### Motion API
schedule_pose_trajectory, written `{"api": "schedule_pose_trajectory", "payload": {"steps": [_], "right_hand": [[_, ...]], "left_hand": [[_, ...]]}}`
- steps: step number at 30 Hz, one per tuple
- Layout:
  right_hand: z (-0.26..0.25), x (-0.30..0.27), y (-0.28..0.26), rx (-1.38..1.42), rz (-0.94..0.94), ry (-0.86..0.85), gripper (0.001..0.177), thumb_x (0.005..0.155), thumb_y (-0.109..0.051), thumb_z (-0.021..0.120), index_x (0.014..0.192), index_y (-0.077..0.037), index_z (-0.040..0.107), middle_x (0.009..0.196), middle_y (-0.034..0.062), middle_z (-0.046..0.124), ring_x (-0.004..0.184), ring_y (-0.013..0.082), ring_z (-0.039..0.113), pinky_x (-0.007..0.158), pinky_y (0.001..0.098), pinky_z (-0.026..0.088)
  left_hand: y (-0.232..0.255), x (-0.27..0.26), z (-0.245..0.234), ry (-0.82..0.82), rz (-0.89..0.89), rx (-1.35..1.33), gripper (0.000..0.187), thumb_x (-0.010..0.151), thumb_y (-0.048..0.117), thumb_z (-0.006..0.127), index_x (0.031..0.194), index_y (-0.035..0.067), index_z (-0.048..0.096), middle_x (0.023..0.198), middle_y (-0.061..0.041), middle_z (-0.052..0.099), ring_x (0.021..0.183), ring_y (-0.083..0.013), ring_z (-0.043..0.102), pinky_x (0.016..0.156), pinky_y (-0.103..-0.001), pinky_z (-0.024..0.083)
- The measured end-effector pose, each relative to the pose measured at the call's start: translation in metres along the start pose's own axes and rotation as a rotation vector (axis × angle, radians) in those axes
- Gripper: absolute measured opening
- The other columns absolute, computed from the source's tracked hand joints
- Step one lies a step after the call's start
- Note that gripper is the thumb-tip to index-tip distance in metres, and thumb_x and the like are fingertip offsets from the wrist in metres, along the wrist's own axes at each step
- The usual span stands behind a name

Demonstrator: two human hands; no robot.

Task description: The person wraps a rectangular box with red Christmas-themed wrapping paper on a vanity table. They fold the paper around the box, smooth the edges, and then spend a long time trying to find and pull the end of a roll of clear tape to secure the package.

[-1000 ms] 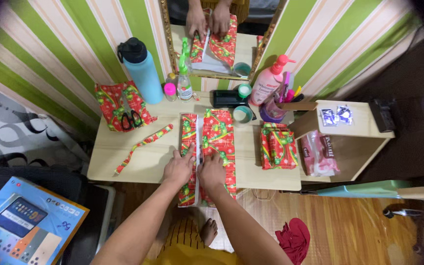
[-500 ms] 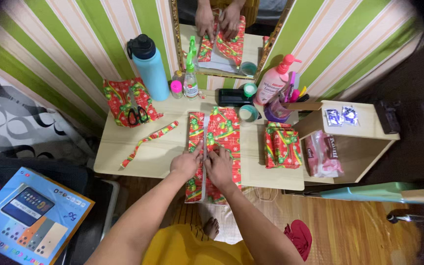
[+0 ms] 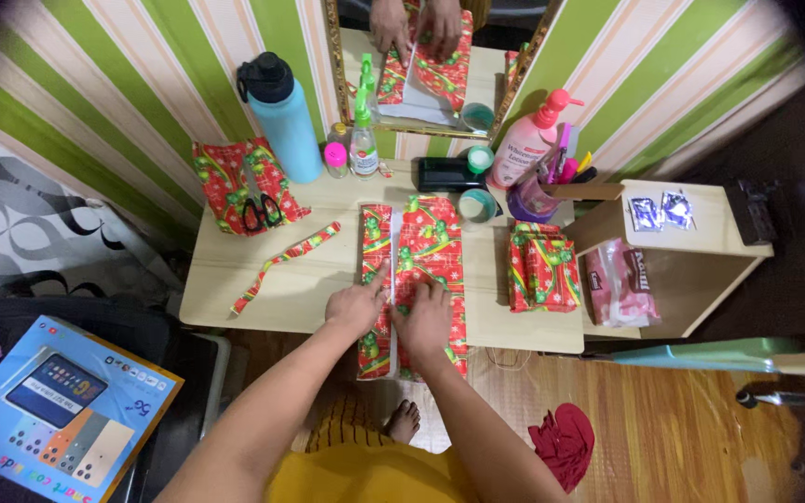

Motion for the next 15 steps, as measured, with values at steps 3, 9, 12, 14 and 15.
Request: {"api": "schedule_pose_trajectory", "payload": {"steps": [3, 9, 12, 14, 15], "right_hand": [[0.014, 0.001, -0.003, -0.173, -0.001, -0.105, 0.063, 0.085, -0.047, 0.072, 0.126, -0.003, 0.056, 0.137, 0.0189, 0.046, 0.130, 0.0370, 0.044, 0.099, 0.0517, 0.047], [0.032, 0.015, -0.010, -0.328, 0.017, -0.266, 0.056, 0.089, -0.040, 0.068, 0.131, -0.004, 0.057, 0.143, 0.0184, 0.043, 0.129, 0.0396, 0.045, 0.089, 0.0516, 0.055], [0.029, 0.018, -0.010, -0.313, -0.016, -0.242, 0.044, 0.090, -0.034, 0.067, 0.125, -0.006, 0.063, 0.140, 0.0146, 0.047, 0.130, 0.0354, 0.048, 0.096, 0.0534, 0.051], [0.024, 0.015, -0.011, -0.184, -0.035, -0.169, 0.043, 0.086, -0.033, 0.068, 0.122, -0.009, 0.064, 0.136, 0.0137, 0.048, 0.131, 0.0328, 0.045, 0.099, 0.0565, 0.046], [0.022, 0.013, -0.011, -0.145, -0.061, -0.141, 0.042, 0.086, -0.032, 0.068, 0.120, -0.009, 0.065, 0.136, 0.0133, 0.048, 0.131, 0.0326, 0.045, 0.100, 0.0568, 0.045]], "left_hand": [[0.003, -0.001, -0.001, 0.014, 0.027, 0.010, 0.066, 0.107, 0.048, 0.034, 0.164, 0.041, 0.002, 0.110, -0.018, 0.072, 0.101, -0.0365, 0.070, 0.090, -0.050, 0.054], [-0.005, -0.002, -0.004, -0.052, 0.058, -0.036, 0.067, 0.106, 0.046, 0.036, 0.164, 0.043, 0.002, 0.113, -0.021, 0.070, 0.103, -0.0404, 0.068, 0.092, -0.051, 0.053], [-0.005, -0.001, -0.009, -0.042, 0.079, -0.069, 0.067, 0.105, 0.047, 0.038, 0.163, 0.043, 0.005, 0.116, -0.020, 0.069, 0.105, -0.0395, 0.067, 0.092, -0.051, 0.053], [-0.006, -0.002, -0.011, -0.032, 0.080, -0.065, 0.066, 0.104, 0.047, 0.038, 0.162, 0.043, 0.006, 0.117, -0.017, 0.070, 0.106, -0.0387, 0.067, 0.093, -0.051, 0.053], [-0.006, -0.003, -0.011, -0.029, 0.080, -0.062, 0.066, 0.104, 0.046, 0.038, 0.162, 0.044, 0.006, 0.117, -0.015, 0.070, 0.106, -0.0383, 0.067, 0.093, -0.051, 0.052]]}}
Point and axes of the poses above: each hand's wrist, its own x-axis towards the middle knuckle, its own z-axis out of the palm, y = z × x, the point moved 5 cm from there along x, towards the middle knuckle
